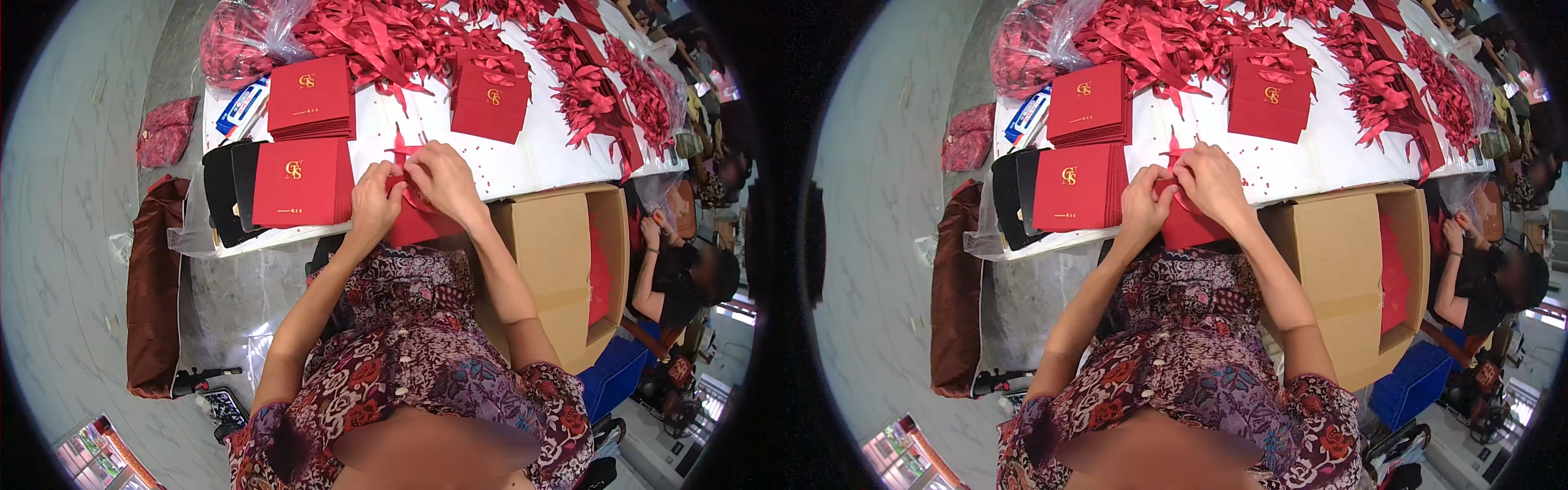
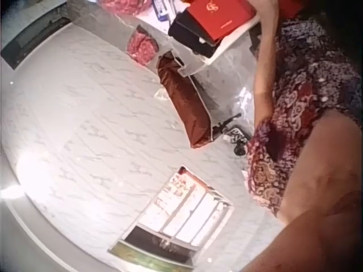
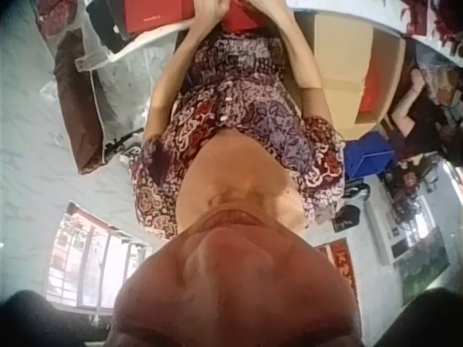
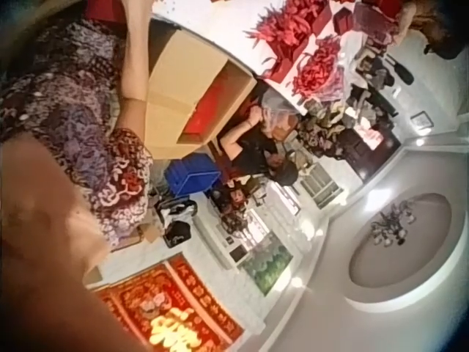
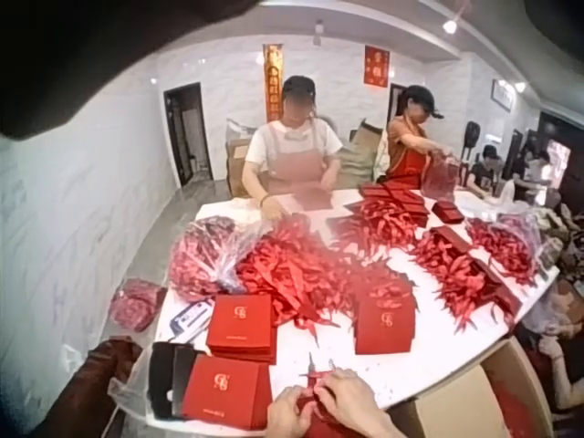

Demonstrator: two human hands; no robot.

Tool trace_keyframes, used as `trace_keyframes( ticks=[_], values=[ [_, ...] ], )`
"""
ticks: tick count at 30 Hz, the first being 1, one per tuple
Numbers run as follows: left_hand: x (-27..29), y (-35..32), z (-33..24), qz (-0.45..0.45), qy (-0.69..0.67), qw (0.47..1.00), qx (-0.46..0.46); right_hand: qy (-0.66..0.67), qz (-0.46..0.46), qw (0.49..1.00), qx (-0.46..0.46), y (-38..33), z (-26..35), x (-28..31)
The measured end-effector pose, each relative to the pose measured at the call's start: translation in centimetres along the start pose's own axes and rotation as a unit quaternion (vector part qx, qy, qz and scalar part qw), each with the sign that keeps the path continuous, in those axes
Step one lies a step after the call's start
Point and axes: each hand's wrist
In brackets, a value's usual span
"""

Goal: Assembling and finishing small red gift boxes by threading and tying ribbons into the pre-cut holes.

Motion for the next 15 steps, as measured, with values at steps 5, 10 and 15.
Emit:
trace_keyframes(
  ticks=[5, 10, 15],
  values=[
    [0.1, -0.5, -1.1, -0.007, -0.025, 1.0, -0.014, 0.082, 0.197, 0.973, -0.083, 1.0, -3.5, -0.2],
    [0.3, -0.2, -0.7, -0.003, -0.048, 0.993, -0.103, 0.3, 0.239, 0.919, -0.094, 1.3, -6.0, -1.4],
    [1.0, 0.4, -0.6, 0.006, -0.035, 0.996, -0.082, 0.41, 0.25, 0.871, -0.102, 2.2, -6.1, -2.7]
  ],
)
Point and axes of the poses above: each hand's wrist, its own y-axis towards the middle knuckle, its own x-axis out of the back of the hand, z = x × y, and after that the axes turned 7 degrees about x, right-handed
